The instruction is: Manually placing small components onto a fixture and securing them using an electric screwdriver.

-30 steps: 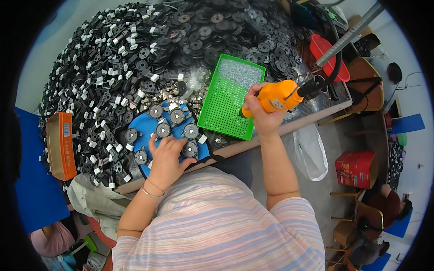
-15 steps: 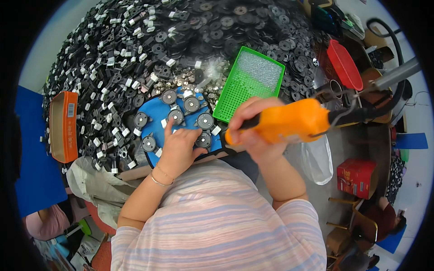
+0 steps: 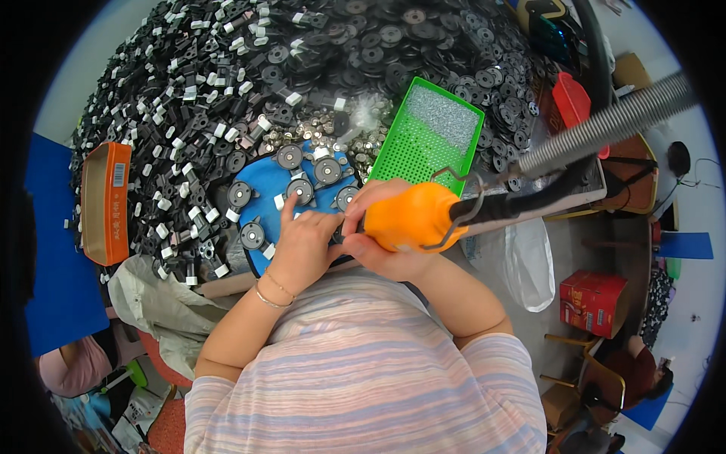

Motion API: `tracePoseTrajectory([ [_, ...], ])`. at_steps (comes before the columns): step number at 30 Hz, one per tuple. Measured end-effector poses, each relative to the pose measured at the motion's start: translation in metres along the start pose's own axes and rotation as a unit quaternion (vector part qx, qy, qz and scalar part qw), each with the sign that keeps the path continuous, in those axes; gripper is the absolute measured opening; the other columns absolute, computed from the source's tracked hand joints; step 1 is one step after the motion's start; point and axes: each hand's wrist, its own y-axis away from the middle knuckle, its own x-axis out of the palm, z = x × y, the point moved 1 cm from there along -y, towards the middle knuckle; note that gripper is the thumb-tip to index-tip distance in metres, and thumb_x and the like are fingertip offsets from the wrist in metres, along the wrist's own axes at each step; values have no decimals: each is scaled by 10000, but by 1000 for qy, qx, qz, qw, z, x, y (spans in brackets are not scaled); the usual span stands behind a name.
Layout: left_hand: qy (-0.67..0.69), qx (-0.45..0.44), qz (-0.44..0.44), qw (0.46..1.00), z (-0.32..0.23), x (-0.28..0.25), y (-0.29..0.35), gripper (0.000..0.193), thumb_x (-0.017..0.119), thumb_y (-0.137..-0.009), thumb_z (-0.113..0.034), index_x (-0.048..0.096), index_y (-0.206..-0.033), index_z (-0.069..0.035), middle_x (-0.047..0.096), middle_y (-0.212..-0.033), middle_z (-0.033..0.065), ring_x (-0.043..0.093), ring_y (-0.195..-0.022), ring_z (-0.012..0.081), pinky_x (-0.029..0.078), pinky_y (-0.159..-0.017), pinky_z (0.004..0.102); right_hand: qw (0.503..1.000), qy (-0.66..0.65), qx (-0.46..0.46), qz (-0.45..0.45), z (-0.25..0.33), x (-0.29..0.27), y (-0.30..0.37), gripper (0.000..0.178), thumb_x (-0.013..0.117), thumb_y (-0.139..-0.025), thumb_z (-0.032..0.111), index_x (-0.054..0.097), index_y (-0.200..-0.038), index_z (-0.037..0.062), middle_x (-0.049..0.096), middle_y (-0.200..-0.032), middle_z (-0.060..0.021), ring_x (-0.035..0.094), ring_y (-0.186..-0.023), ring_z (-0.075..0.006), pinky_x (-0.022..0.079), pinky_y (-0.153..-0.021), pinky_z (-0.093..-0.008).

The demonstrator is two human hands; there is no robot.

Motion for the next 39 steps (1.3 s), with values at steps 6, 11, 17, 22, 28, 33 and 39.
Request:
tracePoseTrajectory([
  [6,3,-4,5,1000,-1,-3,0,357,776,-623,-240,617,-907,-94,617,-741,37,595,-784,207,239,-1066,509,1000,14,-9,2,3,-5,-3,310,701,-832,178,489,-1007,35,564,-823,-120,551,-614,-159,476,-539,-249],
  [11,4,-31,42,999,-6,-10,1,487,789,-630,-264,614,-1048,-86,630,-860,38,577,-892,208,219,-1069,506,998,-42,4,-44,5,-6,-3,311,698,-832,183,497,-1016,32,566,-848,-134,556,-598,-167,473,-533,-258],
  [17,61,-3,-92,994,-11,-13,3,298,764,-657,-215,661,-917,-112,593,-795,7,559,-868,196,228,-1025,500,995,-85,4,-43,9,-8,-6,308,690,-833,173,501,-1032,34,567,-870,-139,561,-596,-181,465,-530,-275],
  [22,100,-25,-82,991,-7,-9,6,139,761,-664,-167,680,-771,-129,607,-765,-7,565,-840,183,240,-1007,487,997,-71,-9,-20,13,-7,-8,301,680,-845,186,497,-1033,37,566,-877,-136,559,-597,-181,459,-529,-279],
  [28,145,-59,-90,984,-4,-8,7,105,762,-663,-125,671,-717,-128,614,-729,-9,569,-805,180,245,-1002,472,990,-109,-51,-67,16,-3,-11,340,715,-789,136,503,-1024,10,593,-838,-142,572,-691,-168,492,-509,-241],
  [33,157,-68,-87,981,-4,-9,7,116,766,-656,-116,668,-718,-125,612,-727,-7,568,-802,185,243,-1001,459,991,-112,-41,-68,15,-2,-8,332,703,-801,132,495,-1031,12,590,-842,-139,571,-677,-170,497,-511,-244],
  [39,148,-64,-86,983,-4,-8,7,128,769,-652,-118,656,-710,-122,604,-722,-4,564,-801,191,246,-990,460,992,-98,-49,-67,18,0,-8,346,709,-815,169,489,-1041,27,589,-846,-137,570,-639,-163,497,-516,-243],
])
